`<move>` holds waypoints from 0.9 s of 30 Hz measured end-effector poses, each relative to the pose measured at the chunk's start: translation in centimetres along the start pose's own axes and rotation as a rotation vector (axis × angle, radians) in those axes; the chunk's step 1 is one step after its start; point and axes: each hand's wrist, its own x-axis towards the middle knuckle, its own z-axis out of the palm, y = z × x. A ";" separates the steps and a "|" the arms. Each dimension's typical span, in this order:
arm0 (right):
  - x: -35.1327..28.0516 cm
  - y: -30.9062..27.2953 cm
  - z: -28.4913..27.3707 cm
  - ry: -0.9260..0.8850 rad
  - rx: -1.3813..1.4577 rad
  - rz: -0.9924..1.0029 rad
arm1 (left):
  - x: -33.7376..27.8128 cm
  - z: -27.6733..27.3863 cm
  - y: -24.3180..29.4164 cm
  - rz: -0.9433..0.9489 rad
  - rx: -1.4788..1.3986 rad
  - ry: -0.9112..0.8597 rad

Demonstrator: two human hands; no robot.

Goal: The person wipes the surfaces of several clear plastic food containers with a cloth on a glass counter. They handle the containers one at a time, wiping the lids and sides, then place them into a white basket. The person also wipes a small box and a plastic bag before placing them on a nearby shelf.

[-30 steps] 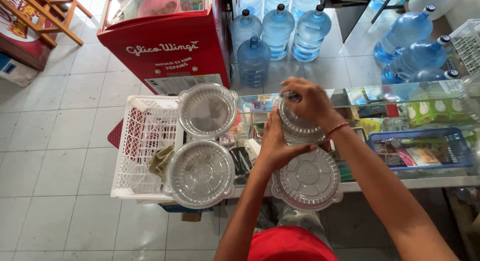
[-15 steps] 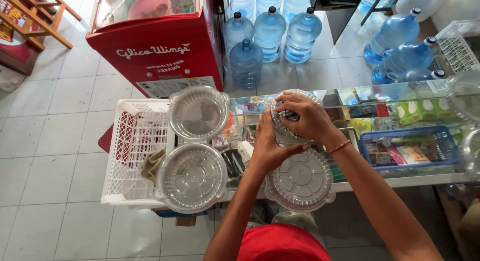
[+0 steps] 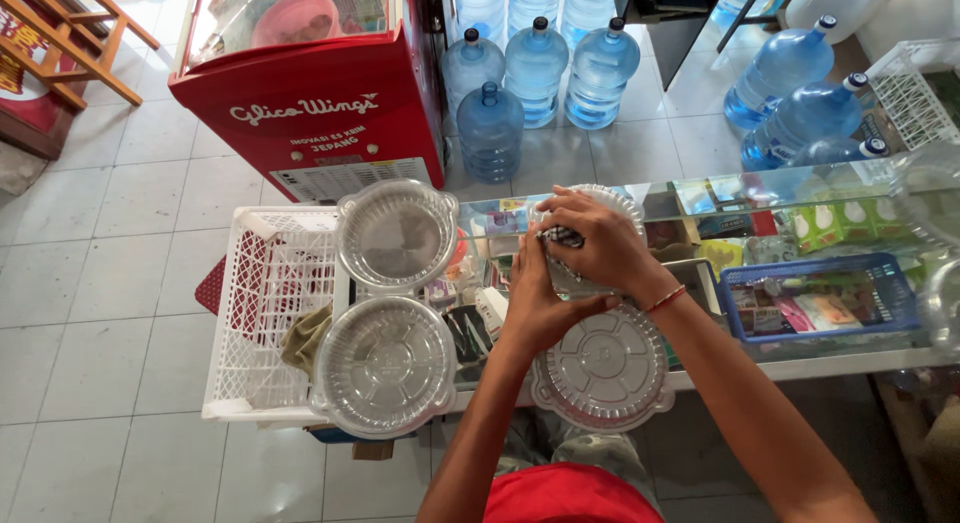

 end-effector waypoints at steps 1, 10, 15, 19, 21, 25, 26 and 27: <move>0.1 0.2 0.0 0.005 -0.008 0.006 | 0.1 0.0 -0.1 -0.004 0.007 -0.011; 1.6 1.9 -0.2 0.068 -0.073 0.060 | -0.1 0.2 -0.2 0.019 0.032 -0.023; -0.4 0.5 -0.5 0.042 0.001 0.063 | -0.3 0.3 -0.5 0.069 0.078 -0.003; -1.1 -0.1 -1.2 0.048 0.050 0.064 | -0.1 0.4 -0.4 0.050 0.104 -0.008; -1.4 -0.3 -1.5 0.055 0.073 0.050 | -0.1 0.3 -0.1 0.057 0.113 0.009; -3.1 -0.8 -1.9 0.074 0.098 0.043 | -0.3 0.1 0.3 0.028 0.087 0.006; -3.6 -0.9 -2.0 0.082 0.102 0.039 | -0.2 0.1 0.4 0.021 0.083 0.011; -4.1 -1.2 -2.1 0.086 0.119 0.051 | -0.1 0.1 0.5 0.013 0.078 0.016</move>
